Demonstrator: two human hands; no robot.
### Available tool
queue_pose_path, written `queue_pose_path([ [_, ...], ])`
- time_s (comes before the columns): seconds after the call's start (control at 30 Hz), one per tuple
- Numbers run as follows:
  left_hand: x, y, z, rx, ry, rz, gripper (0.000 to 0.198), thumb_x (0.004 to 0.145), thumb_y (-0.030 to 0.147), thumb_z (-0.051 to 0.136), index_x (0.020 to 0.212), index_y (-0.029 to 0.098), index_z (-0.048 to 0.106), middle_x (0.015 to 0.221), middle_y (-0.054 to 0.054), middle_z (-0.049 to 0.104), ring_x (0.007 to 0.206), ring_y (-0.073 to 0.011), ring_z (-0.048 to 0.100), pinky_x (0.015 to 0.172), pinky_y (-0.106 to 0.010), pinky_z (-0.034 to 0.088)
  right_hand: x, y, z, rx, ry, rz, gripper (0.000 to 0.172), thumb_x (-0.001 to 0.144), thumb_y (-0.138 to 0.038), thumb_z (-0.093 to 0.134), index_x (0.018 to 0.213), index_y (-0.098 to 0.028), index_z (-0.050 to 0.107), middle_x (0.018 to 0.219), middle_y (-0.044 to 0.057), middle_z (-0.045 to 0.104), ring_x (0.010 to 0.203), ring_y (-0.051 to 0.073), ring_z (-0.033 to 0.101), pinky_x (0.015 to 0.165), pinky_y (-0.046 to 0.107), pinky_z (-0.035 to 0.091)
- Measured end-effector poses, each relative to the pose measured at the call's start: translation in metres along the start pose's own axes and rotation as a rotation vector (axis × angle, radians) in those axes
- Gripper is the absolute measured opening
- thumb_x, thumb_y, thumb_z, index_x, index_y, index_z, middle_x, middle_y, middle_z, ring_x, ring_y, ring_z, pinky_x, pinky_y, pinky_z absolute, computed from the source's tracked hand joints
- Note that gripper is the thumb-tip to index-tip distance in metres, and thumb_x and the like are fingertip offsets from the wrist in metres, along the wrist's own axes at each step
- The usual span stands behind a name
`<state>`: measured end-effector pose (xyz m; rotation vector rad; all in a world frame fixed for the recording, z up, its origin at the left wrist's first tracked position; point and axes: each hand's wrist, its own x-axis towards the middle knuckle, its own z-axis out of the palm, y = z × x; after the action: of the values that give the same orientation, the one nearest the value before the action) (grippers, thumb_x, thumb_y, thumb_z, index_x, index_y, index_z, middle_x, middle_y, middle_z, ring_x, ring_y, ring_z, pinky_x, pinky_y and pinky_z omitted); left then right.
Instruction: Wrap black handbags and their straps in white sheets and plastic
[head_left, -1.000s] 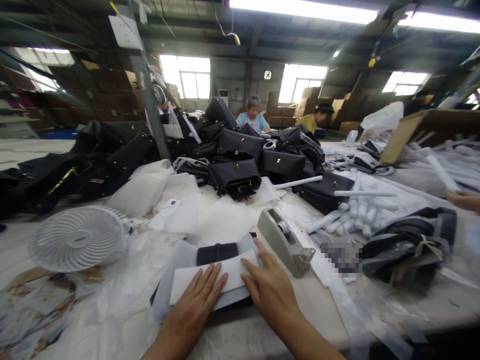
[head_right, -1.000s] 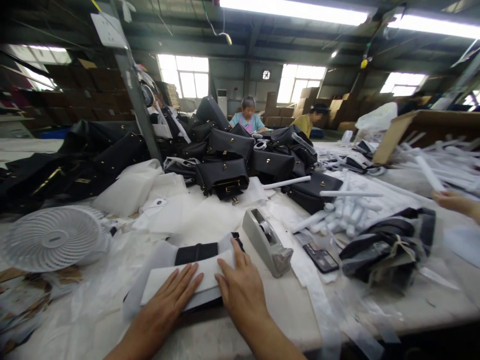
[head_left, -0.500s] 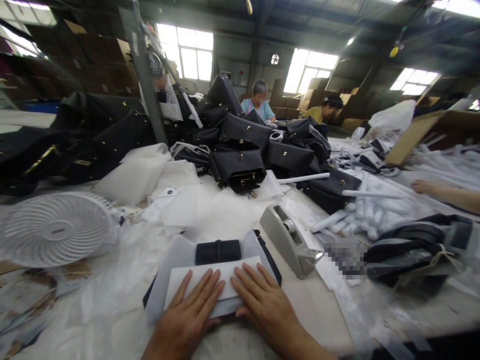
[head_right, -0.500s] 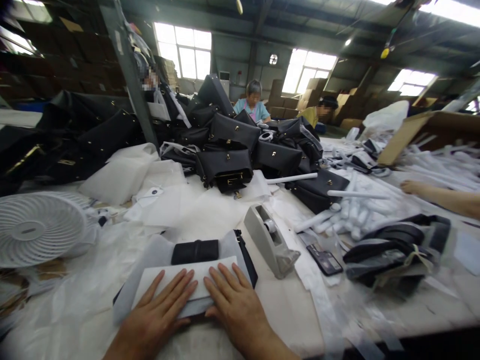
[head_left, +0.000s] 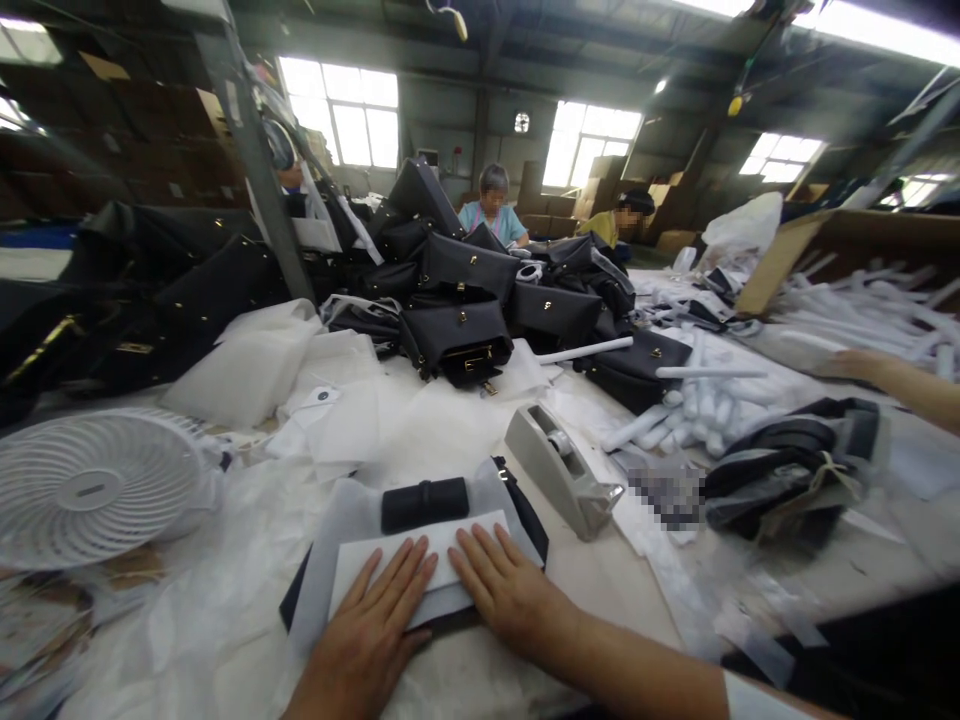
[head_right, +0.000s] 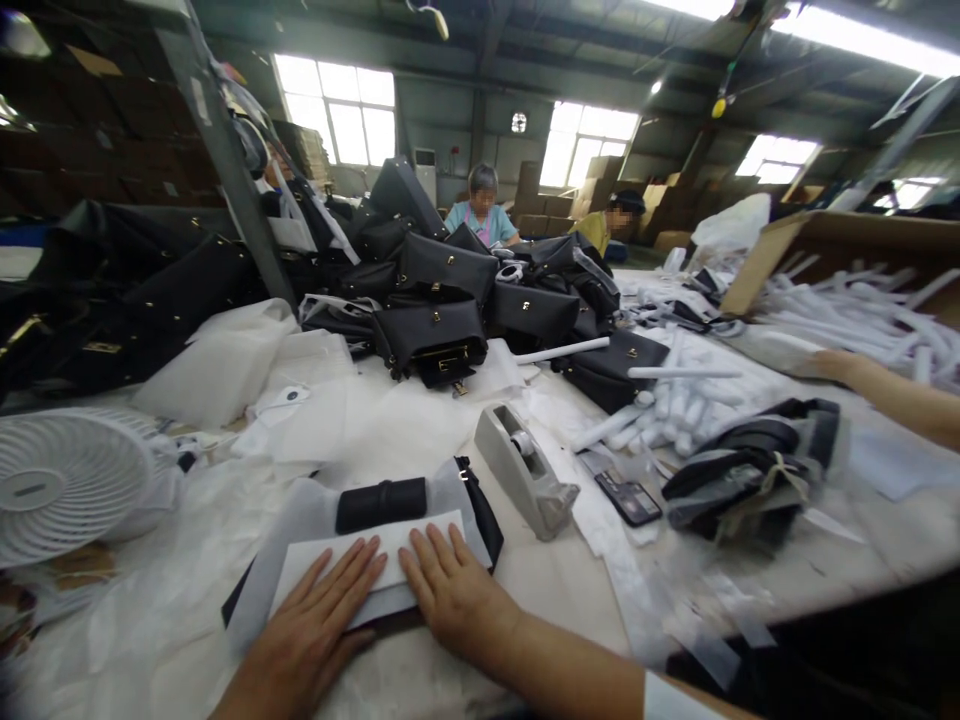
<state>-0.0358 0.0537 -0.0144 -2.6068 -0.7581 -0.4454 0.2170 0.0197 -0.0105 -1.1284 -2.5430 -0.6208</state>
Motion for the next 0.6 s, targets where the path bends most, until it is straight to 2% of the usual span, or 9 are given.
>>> queue_pose_path([
  [0.07,0.002,0.001,-0.003,-0.013,-0.012,-0.007,0.066,0.097,0.048,0.051,0.152,0.014,0.036,0.155,-0.009,0.046,0.141,-0.0225,0.046,0.116,-0.039,0.036,0.005,-0.001,0.003,-0.022,0.021,-0.016,0.039,0.101,-0.017,0.038,0.131,-0.002,0.058,0.13,0.021,0.066,0.115,0.037,0.065,0.092,0.055,0.054],
  [0.17,0.004,0.002,-0.006,-0.056,-0.01,-0.036,0.073,0.094,0.051,0.056,0.153,0.013,0.034,0.153,-0.011,0.049,0.137,-0.0242,0.05,0.111,-0.04,0.041,0.014,0.004,0.001,-0.011,-0.031,-0.067,0.036,0.101,-0.017,0.039,0.128,-0.001,0.058,0.125,0.023,0.068,0.108,0.036,0.068,0.086,0.053,0.056],
  [0.3,0.005,0.0,-0.003,-0.104,0.027,-0.097,0.077,0.089,0.049,0.062,0.153,0.017,0.034,0.151,-0.011,0.052,0.132,-0.0257,0.056,0.112,-0.04,0.042,0.033,0.019,-0.02,0.022,-0.149,-0.118,0.028,0.101,-0.015,0.041,0.119,-0.003,0.059,0.106,0.022,0.072,0.09,0.029,0.071,0.071,0.044,0.058],
  [0.43,0.001,-0.008,0.007,-0.074,0.042,-0.166,0.078,0.085,0.027,0.056,0.157,0.022,0.026,0.152,-0.007,0.051,0.128,-0.025,0.06,0.116,-0.039,0.038,0.053,0.031,-0.04,0.065,-0.205,-0.145,0.02,0.1,-0.013,0.04,0.104,-0.006,0.059,0.082,0.012,0.068,0.067,0.024,0.068,0.05,0.036,0.053],
  [0.53,-0.006,-0.017,0.021,-0.058,0.021,-0.144,0.083,0.084,0.015,0.047,0.16,0.025,0.014,0.151,-0.005,0.052,0.126,-0.0224,0.061,0.112,-0.037,0.043,0.06,0.032,-0.044,0.08,-0.245,-0.156,0.02,0.1,-0.011,0.039,0.1,-0.007,0.059,0.083,0.011,0.069,0.065,0.023,0.066,0.048,0.034,0.051],
  [0.6,-0.013,-0.021,0.034,-0.06,0.035,-0.083,0.085,0.084,0.01,0.042,0.16,0.026,0.008,0.147,-0.005,0.056,0.124,-0.0206,0.063,0.105,-0.034,0.05,0.057,0.032,-0.044,0.105,-0.234,-0.136,0.018,0.1,-0.015,0.042,0.103,-0.008,0.059,0.089,0.011,0.07,0.072,0.023,0.067,0.054,0.035,0.052],
])
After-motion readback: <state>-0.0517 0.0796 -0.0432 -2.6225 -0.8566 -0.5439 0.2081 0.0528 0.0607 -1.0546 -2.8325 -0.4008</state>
